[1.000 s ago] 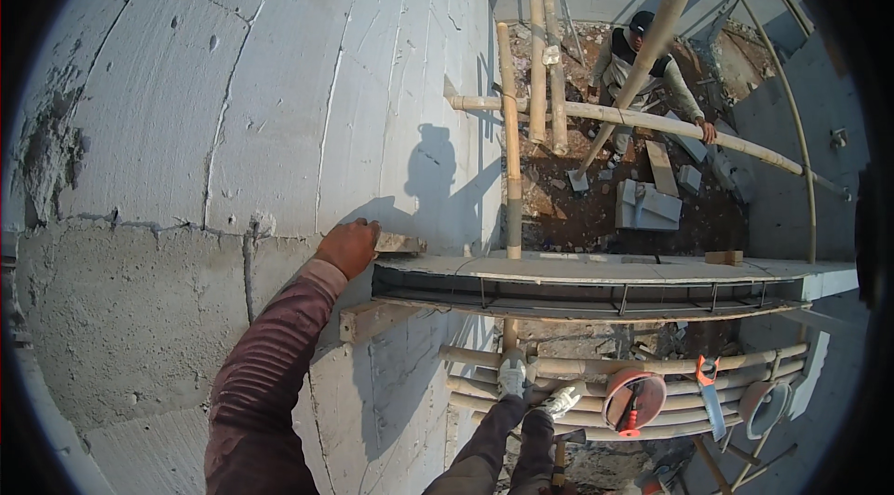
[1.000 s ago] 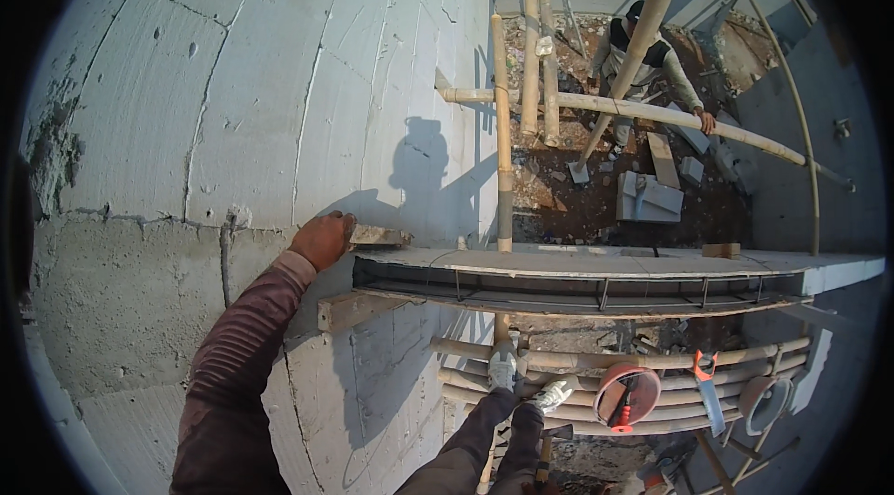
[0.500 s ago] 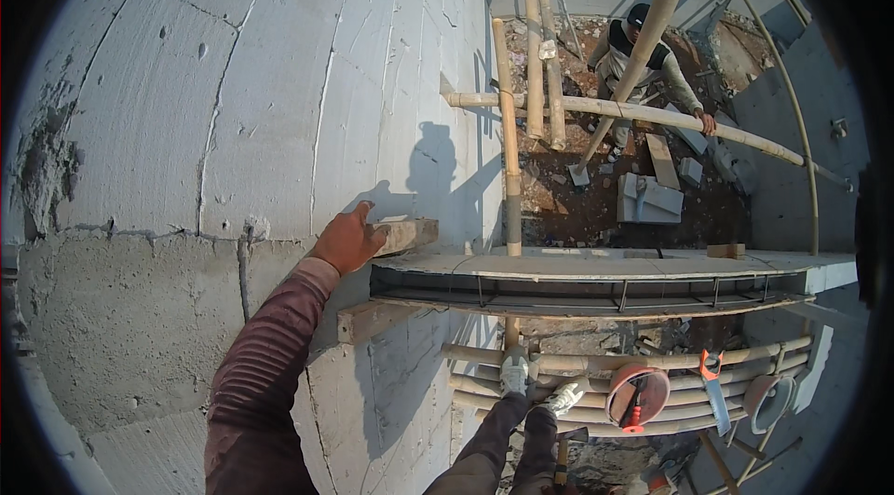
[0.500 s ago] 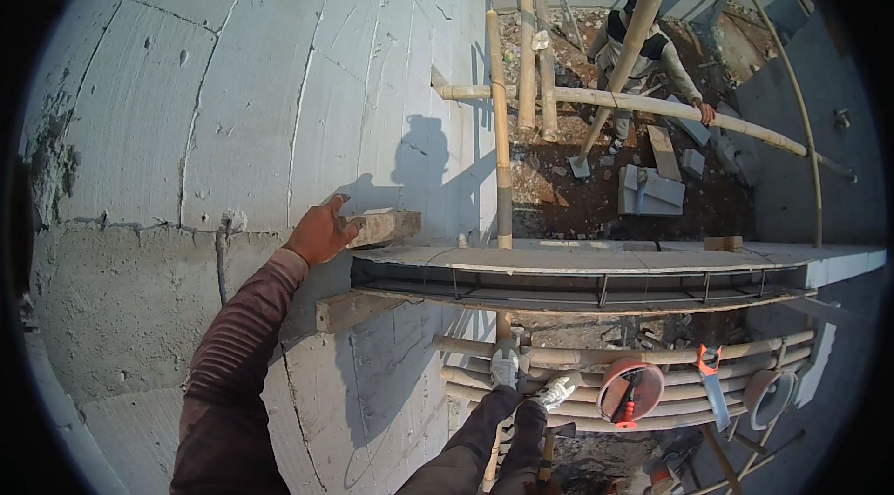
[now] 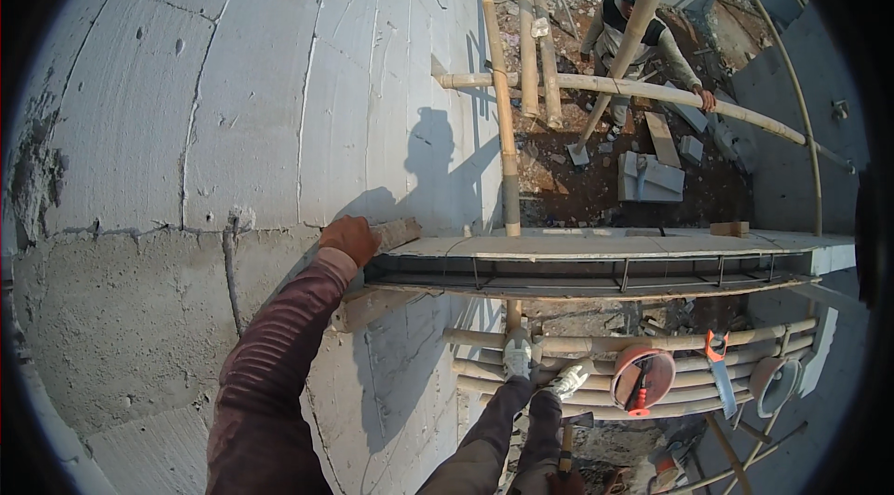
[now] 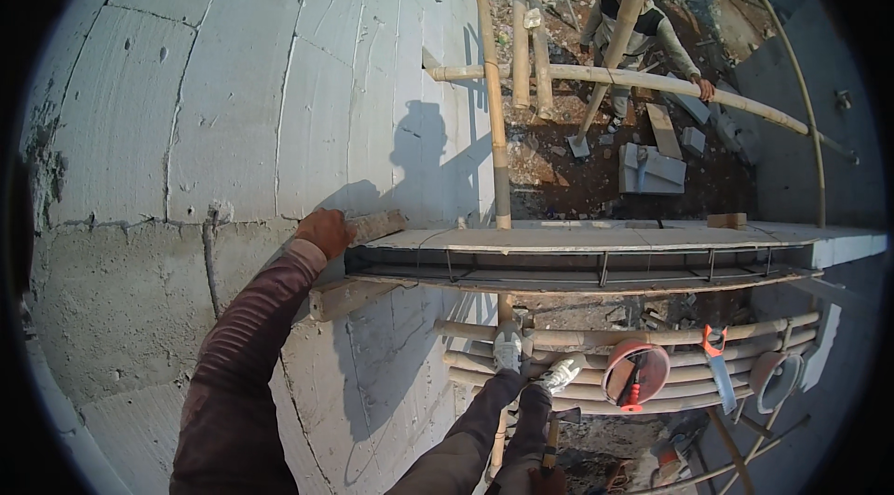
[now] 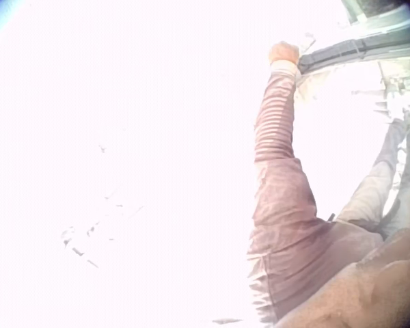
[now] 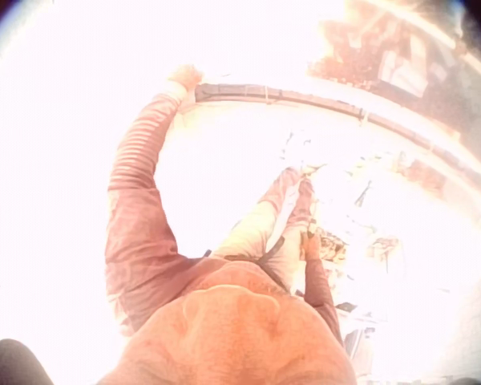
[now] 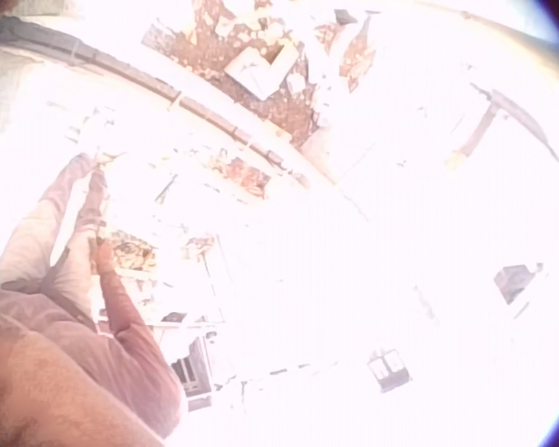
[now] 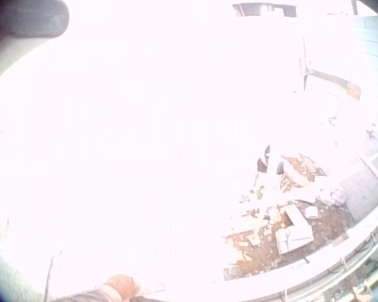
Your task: The person secures wooden boards to a concrete wall structure using a hammer and nails, while standing on a bamboo scaffold.
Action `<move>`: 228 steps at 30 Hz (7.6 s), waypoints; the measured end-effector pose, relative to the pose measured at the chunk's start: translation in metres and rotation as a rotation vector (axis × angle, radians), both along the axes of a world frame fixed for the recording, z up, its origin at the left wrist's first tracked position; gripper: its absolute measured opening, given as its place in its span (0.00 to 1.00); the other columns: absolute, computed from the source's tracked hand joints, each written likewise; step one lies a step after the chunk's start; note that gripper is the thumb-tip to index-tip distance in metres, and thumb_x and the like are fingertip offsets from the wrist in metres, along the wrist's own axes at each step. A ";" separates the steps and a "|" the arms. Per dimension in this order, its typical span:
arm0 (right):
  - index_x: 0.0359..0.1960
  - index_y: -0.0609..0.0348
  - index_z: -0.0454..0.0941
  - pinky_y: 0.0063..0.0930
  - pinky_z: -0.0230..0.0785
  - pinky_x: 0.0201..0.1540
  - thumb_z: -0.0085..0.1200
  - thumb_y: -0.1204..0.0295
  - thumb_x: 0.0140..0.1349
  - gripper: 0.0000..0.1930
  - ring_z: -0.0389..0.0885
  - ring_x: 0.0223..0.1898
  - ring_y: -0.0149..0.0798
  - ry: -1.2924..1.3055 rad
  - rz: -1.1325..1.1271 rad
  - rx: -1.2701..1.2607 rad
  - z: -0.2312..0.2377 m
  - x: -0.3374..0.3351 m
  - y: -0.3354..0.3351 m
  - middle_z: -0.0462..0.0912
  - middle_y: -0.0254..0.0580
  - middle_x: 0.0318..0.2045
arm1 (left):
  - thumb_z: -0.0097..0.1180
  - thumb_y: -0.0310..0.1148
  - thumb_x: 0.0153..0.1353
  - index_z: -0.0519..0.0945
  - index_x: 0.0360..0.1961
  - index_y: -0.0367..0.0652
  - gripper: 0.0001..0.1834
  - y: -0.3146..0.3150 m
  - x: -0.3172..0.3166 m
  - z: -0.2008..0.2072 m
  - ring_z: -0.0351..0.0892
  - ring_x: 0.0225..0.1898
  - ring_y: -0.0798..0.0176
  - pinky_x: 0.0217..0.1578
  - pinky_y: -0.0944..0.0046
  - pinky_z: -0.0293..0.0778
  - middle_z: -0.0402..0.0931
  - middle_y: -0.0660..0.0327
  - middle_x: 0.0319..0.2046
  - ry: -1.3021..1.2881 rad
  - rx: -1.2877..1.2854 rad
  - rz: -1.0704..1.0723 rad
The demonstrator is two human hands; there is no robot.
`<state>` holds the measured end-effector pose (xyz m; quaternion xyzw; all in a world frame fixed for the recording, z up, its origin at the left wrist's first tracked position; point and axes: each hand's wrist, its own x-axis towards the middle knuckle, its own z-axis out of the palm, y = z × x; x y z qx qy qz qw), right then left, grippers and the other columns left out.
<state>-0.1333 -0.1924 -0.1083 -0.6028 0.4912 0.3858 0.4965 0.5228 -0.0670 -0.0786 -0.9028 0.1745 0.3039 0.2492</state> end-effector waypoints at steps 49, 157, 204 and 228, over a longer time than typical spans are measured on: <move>0.46 0.74 0.74 0.47 0.70 0.47 0.55 0.50 0.61 0.31 0.79 0.42 0.55 -0.174 0.223 -0.094 -0.046 -0.073 0.042 0.80 0.64 0.40 | 0.50 0.35 0.64 0.85 0.42 0.41 0.14 -0.011 0.013 -0.044 0.79 0.52 0.48 0.54 0.51 0.74 0.79 0.49 0.50 0.143 0.237 -0.549; 0.39 0.63 0.73 0.22 0.70 0.37 0.67 0.64 0.60 0.18 0.73 0.31 0.24 -0.878 -0.533 -0.017 0.278 0.121 -0.128 0.75 0.28 0.28 | 0.57 0.57 0.62 0.70 0.61 0.33 0.39 -0.129 -0.174 0.226 0.76 0.55 0.58 0.60 0.54 0.70 0.75 0.54 0.55 1.434 -1.433 0.632; 0.36 0.63 0.69 0.30 0.64 0.21 0.48 0.47 0.70 0.26 0.69 0.15 0.35 -1.451 -0.263 -0.824 0.382 0.102 -0.099 0.71 0.40 0.18 | 0.31 0.64 0.72 0.68 0.63 0.36 0.40 -0.080 -0.331 0.246 0.80 0.40 0.63 0.40 0.60 0.79 0.77 0.55 0.43 1.105 -1.370 0.697; 0.43 0.62 0.70 0.31 0.64 0.25 0.47 0.54 0.71 0.20 0.72 0.21 0.43 -1.879 -0.451 -0.609 0.452 0.103 -0.067 0.76 0.43 0.23 | 0.37 0.69 0.67 0.71 0.52 0.40 0.39 -0.101 -0.276 0.272 0.79 0.35 0.62 0.37 0.60 0.78 0.76 0.56 0.36 0.693 -1.922 1.212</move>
